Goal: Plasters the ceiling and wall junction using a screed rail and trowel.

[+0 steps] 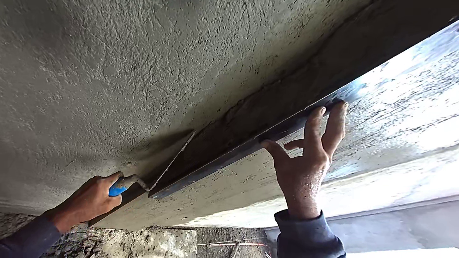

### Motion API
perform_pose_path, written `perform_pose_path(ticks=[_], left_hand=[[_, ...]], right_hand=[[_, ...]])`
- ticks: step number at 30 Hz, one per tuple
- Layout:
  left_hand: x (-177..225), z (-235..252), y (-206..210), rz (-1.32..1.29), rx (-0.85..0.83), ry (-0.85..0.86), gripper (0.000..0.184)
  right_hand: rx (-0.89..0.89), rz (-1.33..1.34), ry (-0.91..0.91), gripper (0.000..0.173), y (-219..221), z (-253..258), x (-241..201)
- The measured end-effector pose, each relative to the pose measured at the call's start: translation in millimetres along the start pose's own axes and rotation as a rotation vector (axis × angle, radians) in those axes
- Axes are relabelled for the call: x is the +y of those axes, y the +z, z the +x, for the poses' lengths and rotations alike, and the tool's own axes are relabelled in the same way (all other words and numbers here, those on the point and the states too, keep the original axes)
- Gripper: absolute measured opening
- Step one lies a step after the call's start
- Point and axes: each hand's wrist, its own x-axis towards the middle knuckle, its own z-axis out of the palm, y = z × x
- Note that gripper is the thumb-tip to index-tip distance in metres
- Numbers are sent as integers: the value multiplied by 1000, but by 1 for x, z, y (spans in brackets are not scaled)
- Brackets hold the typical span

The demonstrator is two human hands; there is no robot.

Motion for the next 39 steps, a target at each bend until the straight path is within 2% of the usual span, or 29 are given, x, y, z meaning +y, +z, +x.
perform_pose_path(ticks=[4,6,8,11,15,20,24,28,32,35,39], left_hand=[[-15,-12,-9,-181,-297,-184,41],[-13,-25,-8,-260,-354,-233,43],[-3,-29,-8,-264,-273,-166,44],[21,-21,-11,-287,-142,-30,60],[49,-6,-9,-356,-153,-80,62],[28,-5,14,-229,-119,-106,65],[18,-18,29,41,111,-1,70],[3,-33,22,296,224,16,68],[-2,-51,0,291,212,-4,61],[3,-65,-19,308,202,-51,64],[17,-66,-39,240,229,28,55]], right_hand=[[-6,-2,-7,94,-1,0,2],[-7,-3,-9,93,0,0,2],[-5,0,-5,93,1,1,2],[-13,14,-16,94,0,0,2],[-12,-2,-9,95,0,1,0],[-11,-18,-1,96,-1,0,1],[-7,-17,-17,96,0,1,0],[-19,-16,9,95,0,1,0],[-22,-7,0,93,-1,1,1],[-14,3,5,94,-1,0,1],[-10,10,-8,94,0,0,1]])
